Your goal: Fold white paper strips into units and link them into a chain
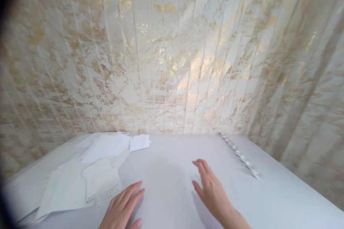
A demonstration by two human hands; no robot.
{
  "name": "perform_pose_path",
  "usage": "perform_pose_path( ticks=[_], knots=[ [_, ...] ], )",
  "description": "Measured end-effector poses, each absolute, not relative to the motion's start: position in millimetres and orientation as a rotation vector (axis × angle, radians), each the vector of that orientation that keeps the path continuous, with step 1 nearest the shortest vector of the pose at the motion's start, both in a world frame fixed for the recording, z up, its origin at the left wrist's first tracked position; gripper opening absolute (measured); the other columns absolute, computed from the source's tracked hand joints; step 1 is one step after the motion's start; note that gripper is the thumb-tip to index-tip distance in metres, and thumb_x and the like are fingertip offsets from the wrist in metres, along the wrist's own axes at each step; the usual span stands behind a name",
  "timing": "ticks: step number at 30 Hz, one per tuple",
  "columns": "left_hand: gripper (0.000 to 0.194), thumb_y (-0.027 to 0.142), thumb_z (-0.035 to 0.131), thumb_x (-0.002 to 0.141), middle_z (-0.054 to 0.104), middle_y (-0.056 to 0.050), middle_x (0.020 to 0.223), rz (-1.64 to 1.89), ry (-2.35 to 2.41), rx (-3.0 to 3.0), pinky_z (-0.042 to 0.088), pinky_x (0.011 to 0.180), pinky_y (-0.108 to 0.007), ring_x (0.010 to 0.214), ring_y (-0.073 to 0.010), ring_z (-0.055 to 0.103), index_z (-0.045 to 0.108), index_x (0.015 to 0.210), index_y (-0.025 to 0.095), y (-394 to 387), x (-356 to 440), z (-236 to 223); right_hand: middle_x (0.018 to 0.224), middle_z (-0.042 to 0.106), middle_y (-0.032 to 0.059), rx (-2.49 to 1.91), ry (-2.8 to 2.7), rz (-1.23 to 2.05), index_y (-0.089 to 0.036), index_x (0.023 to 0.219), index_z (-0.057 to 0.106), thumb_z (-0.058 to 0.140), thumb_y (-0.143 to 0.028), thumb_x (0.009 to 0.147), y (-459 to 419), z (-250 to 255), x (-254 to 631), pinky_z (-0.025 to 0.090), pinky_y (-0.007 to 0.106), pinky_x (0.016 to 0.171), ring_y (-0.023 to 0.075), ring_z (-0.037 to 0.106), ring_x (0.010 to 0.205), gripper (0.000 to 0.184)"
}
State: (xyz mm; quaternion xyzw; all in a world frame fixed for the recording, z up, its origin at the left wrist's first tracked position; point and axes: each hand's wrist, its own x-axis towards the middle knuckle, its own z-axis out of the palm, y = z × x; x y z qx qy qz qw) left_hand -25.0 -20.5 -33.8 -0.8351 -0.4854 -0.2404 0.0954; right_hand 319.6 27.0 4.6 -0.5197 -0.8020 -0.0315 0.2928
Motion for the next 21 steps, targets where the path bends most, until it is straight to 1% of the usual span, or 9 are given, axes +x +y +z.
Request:
perform_pose_path(
  ticks=[1,2,4,5,7,12,16,18,21],
  knots=[
    [0.057,0.015,0.058,0.079,0.054,-0.008,0.147,-0.697,-1.472,-2.449,0.049,0.101,-0.04,0.128,-0.0285,0.055,0.053,0.135,0.024,-19,-38,-29,0.136,0.051,0.0146,-1.291,-2.188,-0.045,-0.022,0.134,0.039,0.043,-0.014,0.086,23,-1,294,0.053,0.039,0.095,0.0262,0.06,0.118,0.049],
    [0.058,0.018,0.059,0.08,0.052,-0.009,0.148,-0.663,-1.504,-2.43,0.049,0.101,-0.042,0.13,-0.0289,0.054,0.052,0.137,0.024,-17,-53,-25,0.137,0.051,0.0139,-1.233,-2.238,0.0,-0.022,0.134,0.04,0.045,-0.011,0.082,20,-5,271,0.051,0.04,0.099,0.0264,0.057,0.123,0.054],
    [0.059,0.027,0.06,0.083,0.046,-0.011,0.152,-0.563,-1.608,-2.403,0.047,0.103,-0.048,0.132,-0.0315,0.051,0.049,0.141,0.022,-15,-85,-18,0.137,0.053,0.0144,-1.181,-2.321,0.087,-0.021,0.133,0.044,0.05,-0.008,0.075,14,-12,233,0.048,0.042,0.102,0.028,0.056,0.123,0.06],
    [0.059,0.032,0.059,0.086,0.044,-0.011,0.154,-0.505,-1.689,-2.394,0.045,0.105,-0.051,0.135,-0.0323,0.048,0.047,0.143,0.022,-15,-100,-16,0.135,0.055,0.0146,-1.178,-2.339,0.117,-0.02,0.13,0.048,0.05,-0.008,0.073,12,-14,220,0.048,0.043,0.101,0.0288,0.056,0.121,0.058],
    [0.059,0.041,0.058,0.089,0.045,-0.014,0.152,-0.383,-1.796,-2.411,0.042,0.107,-0.054,0.137,-0.034,0.046,0.048,0.143,0.018,-15,-122,-14,0.128,0.06,0.0133,-1.166,-2.354,0.178,-0.02,0.121,0.056,0.049,-0.008,0.075,9,-17,204,0.049,0.045,0.098,0.0292,0.058,0.116,0.048],
    [0.069,0.048,0.06,0.086,0.047,-0.018,0.15,-0.322,-1.958,-2.356,0.041,0.107,-0.052,0.137,-0.0345,0.045,0.048,0.143,0.012,-9,-129,-12,0.131,0.058,0.0133,-1.237,-2.242,0.336,-0.022,0.123,0.056,0.049,-0.015,0.084,8,-20,205,0.044,0.047,0.101,0.0292,0.055,0.12,0.04],
    [0.054,0.042,0.062,0.086,0.061,-0.018,0.137,-0.421,-1.902,-2.309,0.046,0.101,-0.049,0.125,-0.0336,0.056,0.06,0.131,0.012,1,-115,-5,0.133,0.059,0.0124,-1.279,-2.203,0.402,-0.023,0.124,0.057,0.051,-0.018,0.086,9,-21,209,0.041,0.048,0.104,0.0293,0.054,0.124,0.039],
    [0.045,0.037,0.059,0.089,0.065,-0.018,0.131,-0.447,-1.879,-2.291,0.049,0.097,-0.048,0.119,-0.033,0.06,0.063,0.126,0.012,5,-113,-2,0.133,0.059,0.0127,-1.28,-2.205,0.418,-0.023,0.124,0.057,0.052,-0.018,0.085,9,-20,209,0.041,0.048,0.105,0.0297,0.054,0.124,0.039],
    [0.038,0.036,0.053,0.093,0.068,-0.018,0.125,-0.463,-1.846,-2.291,0.05,0.094,-0.049,0.113,-0.0336,0.063,0.066,0.12,0.012,10,-117,5,0.135,0.057,0.0145,-1.257,-2.254,0.477,-0.021,0.127,0.055,0.052,-0.018,0.086,9,-15,210,0.039,0.051,0.108,0.0306,0.052,0.127,0.041]
  ],
)
